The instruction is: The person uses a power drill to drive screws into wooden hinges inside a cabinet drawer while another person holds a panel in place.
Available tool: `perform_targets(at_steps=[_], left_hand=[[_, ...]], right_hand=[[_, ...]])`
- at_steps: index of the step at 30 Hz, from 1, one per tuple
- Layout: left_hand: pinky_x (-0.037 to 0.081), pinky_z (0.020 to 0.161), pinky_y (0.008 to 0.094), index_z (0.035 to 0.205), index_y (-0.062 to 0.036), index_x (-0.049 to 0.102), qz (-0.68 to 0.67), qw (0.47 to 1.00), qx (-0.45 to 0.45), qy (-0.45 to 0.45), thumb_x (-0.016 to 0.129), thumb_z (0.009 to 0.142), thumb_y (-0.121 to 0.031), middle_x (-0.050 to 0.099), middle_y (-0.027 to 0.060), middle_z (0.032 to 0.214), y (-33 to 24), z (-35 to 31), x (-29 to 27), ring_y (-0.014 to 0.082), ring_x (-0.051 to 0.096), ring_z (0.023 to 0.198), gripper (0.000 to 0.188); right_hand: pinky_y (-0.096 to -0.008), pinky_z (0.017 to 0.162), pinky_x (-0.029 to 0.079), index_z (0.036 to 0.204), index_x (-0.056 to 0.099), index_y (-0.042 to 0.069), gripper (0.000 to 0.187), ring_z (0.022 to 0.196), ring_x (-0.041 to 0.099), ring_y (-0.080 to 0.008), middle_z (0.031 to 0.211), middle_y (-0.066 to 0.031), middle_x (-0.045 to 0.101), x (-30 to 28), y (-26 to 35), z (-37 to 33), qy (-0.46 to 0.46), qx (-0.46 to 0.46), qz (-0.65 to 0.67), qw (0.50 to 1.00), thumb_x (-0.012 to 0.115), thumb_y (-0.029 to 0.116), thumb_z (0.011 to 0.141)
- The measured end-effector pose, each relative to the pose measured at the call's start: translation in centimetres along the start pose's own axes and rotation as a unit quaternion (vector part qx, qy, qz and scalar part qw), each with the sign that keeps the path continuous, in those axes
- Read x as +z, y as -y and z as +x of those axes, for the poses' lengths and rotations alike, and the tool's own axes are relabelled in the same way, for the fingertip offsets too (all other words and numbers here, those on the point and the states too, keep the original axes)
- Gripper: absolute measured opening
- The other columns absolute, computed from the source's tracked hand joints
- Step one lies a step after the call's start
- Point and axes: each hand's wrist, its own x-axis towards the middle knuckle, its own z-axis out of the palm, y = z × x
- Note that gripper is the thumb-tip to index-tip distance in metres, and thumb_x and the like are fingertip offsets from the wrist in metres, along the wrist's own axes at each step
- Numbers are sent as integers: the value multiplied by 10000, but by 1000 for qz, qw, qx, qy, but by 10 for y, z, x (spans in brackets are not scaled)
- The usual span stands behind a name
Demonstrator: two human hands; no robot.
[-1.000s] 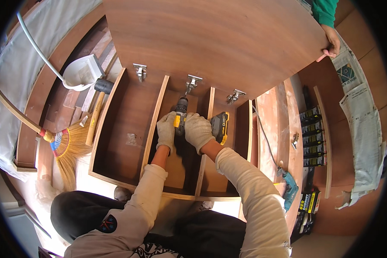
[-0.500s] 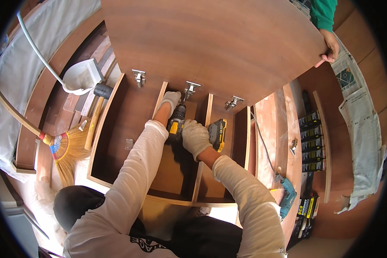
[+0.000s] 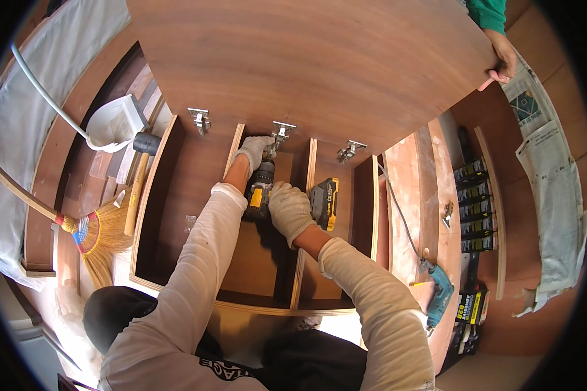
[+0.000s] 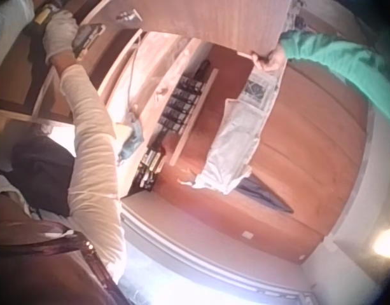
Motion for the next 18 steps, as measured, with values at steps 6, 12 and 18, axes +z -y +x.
perform_targets(at_steps=[6,12,18], left_hand=[[575,596,383,971,-25,672,-18,999,-40,21,646,949,-141,626,78,809,-8,-11,13,216,656,695,121],[608,590,391,984,9,657,-59,997,-25,36,641,972,-110,643,114,828,-6,-5,5,244,673,712,120],[607,567,366,974,20,671,-131,991,-40,-2,614,994,-101,666,123,801,7,-9,11,238,679,658,134]], right_hand=[[-392,641,598,1056,573,-33,285,806,716,-283,906,-162,638,9,-6,-4,-16,-1,-16,1000,674,111,832],[-380,628,590,1053,579,-41,287,798,712,-272,900,-160,638,10,1,-1,-32,-1,-28,999,676,117,834],[-381,635,590,1073,584,-46,297,825,714,-272,915,-158,640,14,-1,0,-28,3,-27,999,675,125,849]])
